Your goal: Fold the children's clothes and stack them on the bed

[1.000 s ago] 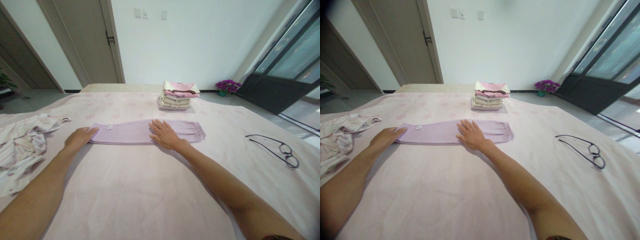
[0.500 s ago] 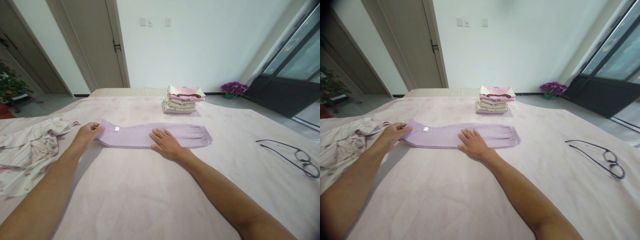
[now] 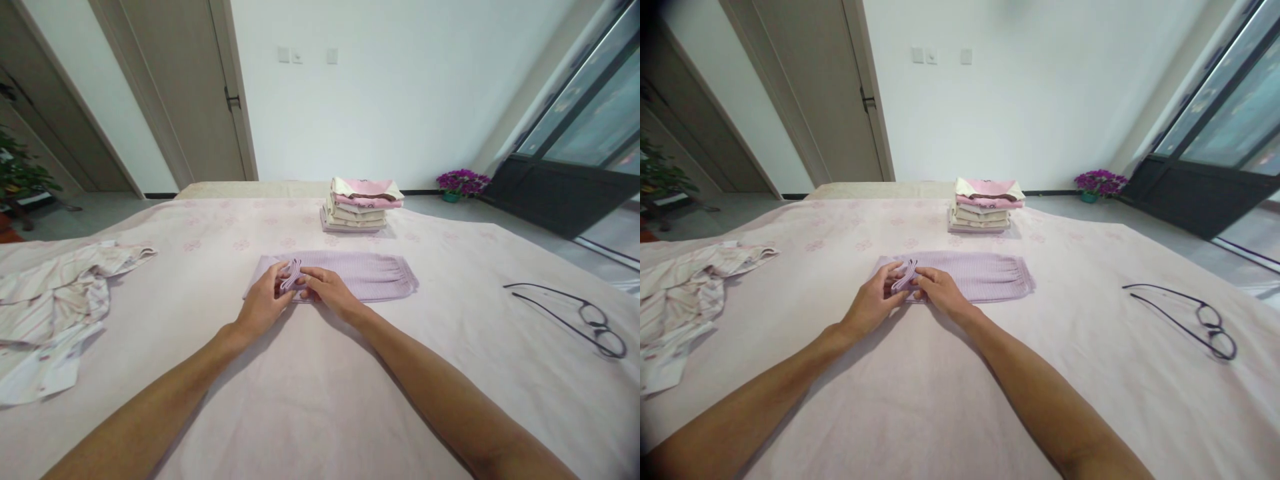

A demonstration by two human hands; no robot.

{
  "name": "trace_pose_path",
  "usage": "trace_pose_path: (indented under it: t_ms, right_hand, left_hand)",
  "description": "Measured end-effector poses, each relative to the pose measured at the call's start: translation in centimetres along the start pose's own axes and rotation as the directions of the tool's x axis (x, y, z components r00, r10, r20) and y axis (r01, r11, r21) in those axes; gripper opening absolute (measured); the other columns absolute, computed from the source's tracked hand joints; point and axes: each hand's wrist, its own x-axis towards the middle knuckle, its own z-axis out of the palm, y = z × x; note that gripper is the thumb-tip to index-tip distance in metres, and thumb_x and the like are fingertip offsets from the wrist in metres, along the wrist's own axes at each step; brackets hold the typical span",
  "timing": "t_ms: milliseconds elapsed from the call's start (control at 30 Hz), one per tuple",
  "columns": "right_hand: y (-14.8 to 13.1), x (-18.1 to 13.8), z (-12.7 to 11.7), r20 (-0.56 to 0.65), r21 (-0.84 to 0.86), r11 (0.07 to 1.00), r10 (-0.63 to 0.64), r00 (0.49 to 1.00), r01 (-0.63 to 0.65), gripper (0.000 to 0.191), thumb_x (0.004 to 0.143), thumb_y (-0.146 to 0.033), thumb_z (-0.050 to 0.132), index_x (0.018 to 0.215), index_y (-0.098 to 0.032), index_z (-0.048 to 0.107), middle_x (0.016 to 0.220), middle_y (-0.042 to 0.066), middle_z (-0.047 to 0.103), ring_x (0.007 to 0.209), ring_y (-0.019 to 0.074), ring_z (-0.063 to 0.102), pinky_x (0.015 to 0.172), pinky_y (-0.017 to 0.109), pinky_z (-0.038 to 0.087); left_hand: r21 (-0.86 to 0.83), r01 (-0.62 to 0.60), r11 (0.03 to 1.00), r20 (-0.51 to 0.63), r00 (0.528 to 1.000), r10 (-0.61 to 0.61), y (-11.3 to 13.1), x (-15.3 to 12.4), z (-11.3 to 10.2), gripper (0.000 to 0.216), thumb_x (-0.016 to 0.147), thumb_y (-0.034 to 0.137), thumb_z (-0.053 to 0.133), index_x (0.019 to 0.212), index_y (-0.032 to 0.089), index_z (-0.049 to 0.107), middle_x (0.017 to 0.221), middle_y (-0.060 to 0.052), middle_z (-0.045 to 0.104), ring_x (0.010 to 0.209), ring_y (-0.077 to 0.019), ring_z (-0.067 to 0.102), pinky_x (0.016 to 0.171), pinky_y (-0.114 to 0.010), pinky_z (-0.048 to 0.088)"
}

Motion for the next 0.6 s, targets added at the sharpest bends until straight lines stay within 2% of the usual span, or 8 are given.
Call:
trace_pose_path:
  t_ms: [133,200,267,333,433,500,600]
  right_hand:
    - [-0.6,0.0,-0.3,0.025,-0.005,1.0,0.013,1.0,-0.013,0.036,0.09,-0.045,0.055,0.108,-0.017,0.069,0.096,0.01,0.07,0.069,0.0134,0.063,0.053,0.021,0.042]
    - [-0.7,0.1,-0.3,0.054,-0.05,0.999,0.0,0.999,0.003,0.041,0.091,-0.053,0.053,0.101,-0.017,0.07,0.087,0.009,0.069,0.068,0.0147,0.062,0.053,0.022,0.042]
    - [-0.7,0.4,-0.1,0.036,-0.11,0.994,0.009,0.999,-0.005,0.043,0.089,-0.057,0.055,0.102,-0.018,0.069,0.08,0.008,0.068,0.066,0.016,0.061,0.052,0.024,0.041]
    - [-0.4,0.9,0.2,-0.028,-0.198,0.98,0.026,0.999,-0.031,0.042,0.084,-0.053,0.064,0.108,-0.019,0.067,0.076,0.005,0.067,0.064,0.0159,0.06,0.051,0.023,0.04]
    - [0.1,1.4,0.5,-0.132,-0.332,0.942,0.01,0.991,-0.053,0.048,0.072,-0.032,0.074,0.117,-0.018,0.062,0.067,0.0,0.062,0.058,0.0136,0.055,0.05,0.022,0.037]
    - [-0.1,1.6,0.6,-0.168,-0.311,0.948,0.014,0.986,-0.066,0.054,0.067,-0.018,0.07,0.12,-0.016,0.06,0.059,-0.005,0.056,0.052,0.0118,0.051,0.048,0.021,0.035]
    - [-1.6,1.3,0.4,-0.17,-0.082,0.995,0.037,0.985,-0.052,0.049,0.064,-0.016,0.062,0.113,-0.015,0.061,0.055,-0.008,0.049,0.047,0.0096,0.044,0.045,0.021,0.035]
  left_hand:
    - [-0.076,0.005,0.997,0.012,1.0,-0.005,-0.8,-0.6,0.3,0.069,0.081,0.025,0.071,0.143,0.023,0.041,0.128,-0.013,0.062,0.106,-0.0228,0.067,0.098,-0.046,0.053]
    - [-0.13,0.003,0.991,0.021,1.0,-0.001,-0.8,-0.9,0.5,0.069,0.083,0.024,0.069,0.145,0.024,0.038,0.131,-0.014,0.06,0.11,-0.0229,0.066,0.1,-0.047,0.052]
    - [-0.191,-0.013,0.982,0.035,0.999,0.02,-0.8,-1.1,0.9,0.066,0.086,0.023,0.065,0.145,0.026,0.037,0.136,-0.014,0.057,0.116,-0.0229,0.064,0.103,-0.047,0.05]
    - [-0.248,-0.031,0.968,0.045,0.998,0.043,-0.9,-1.2,1.2,0.063,0.088,0.022,0.061,0.146,0.026,0.035,0.142,-0.014,0.052,0.121,-0.0228,0.061,0.105,-0.047,0.049]
    - [-0.289,-0.062,0.955,0.034,0.997,0.075,-1.1,-1.2,1.2,0.061,0.09,0.015,0.052,0.147,0.027,0.032,0.143,-0.015,0.05,0.122,-0.022,0.061,0.105,-0.046,0.05]
    - [-0.216,-0.136,0.967,-0.023,0.991,0.134,-1.2,-1.1,0.8,0.061,0.089,0.01,0.047,0.146,0.026,0.033,0.141,-0.013,0.053,0.125,-0.0214,0.059,0.108,-0.046,0.047]
    - [0.1,-0.281,0.955,-0.103,0.951,0.29,-0.9,-1.0,-0.1,0.065,0.084,0.008,0.051,0.145,0.024,0.036,0.142,-0.012,0.051,0.134,-0.0242,0.048,0.115,-0.05,0.037]
